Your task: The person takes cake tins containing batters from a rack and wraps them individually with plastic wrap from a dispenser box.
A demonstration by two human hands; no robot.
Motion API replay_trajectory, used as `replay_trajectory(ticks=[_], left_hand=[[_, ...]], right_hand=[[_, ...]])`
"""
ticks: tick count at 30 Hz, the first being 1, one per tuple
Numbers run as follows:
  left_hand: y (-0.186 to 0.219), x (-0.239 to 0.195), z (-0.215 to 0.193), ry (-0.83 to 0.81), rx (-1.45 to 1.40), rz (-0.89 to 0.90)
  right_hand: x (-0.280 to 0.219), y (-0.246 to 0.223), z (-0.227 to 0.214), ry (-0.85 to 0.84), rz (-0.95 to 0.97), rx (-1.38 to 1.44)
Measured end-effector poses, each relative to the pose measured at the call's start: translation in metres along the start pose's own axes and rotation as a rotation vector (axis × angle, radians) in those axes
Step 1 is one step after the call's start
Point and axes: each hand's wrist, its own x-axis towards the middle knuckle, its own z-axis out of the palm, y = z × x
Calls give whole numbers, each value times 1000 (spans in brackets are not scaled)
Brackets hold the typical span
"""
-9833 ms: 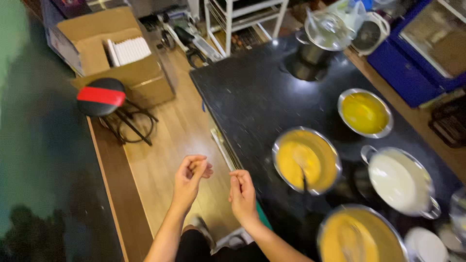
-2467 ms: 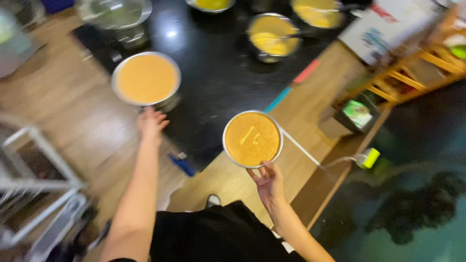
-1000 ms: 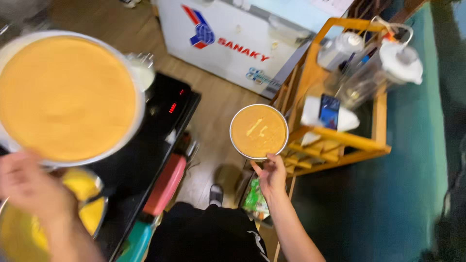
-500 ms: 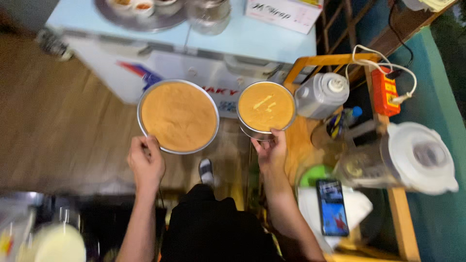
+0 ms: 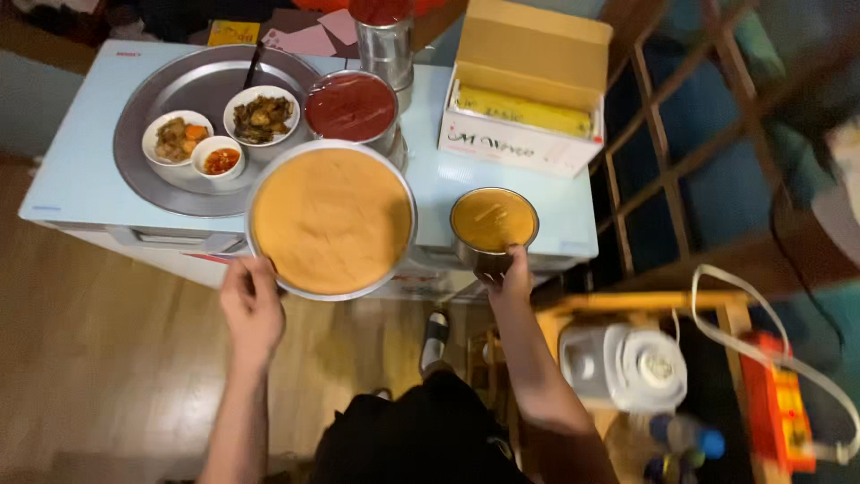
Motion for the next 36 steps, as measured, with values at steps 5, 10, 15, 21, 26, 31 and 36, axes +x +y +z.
replay_trajectory(ticks=[5, 10, 15, 21, 26, 31, 36], left_hand=[[47, 48, 64, -14, -84, 141], [72, 57, 87, -90, 28, 84], [49, 36, 108, -339, 175, -170], [-23, 22, 154, -619, 132, -445], [-91, 11, 164, -709, 214, -484], [-119, 3, 170, -562, 4, -664], [-86, 26, 174, -606, 191, -715]], right_hand=[[69, -5, 46, 41, 114, 49], [144, 9, 32, 212, 281, -337], [130, -39, 53, 319, 230, -472], [192, -74, 47, 240, -96, -579], [194, -125, 69, 126, 16, -837], [166, -148, 96, 41, 163, -1069], [251, -116, 38, -116, 74, -1139]])
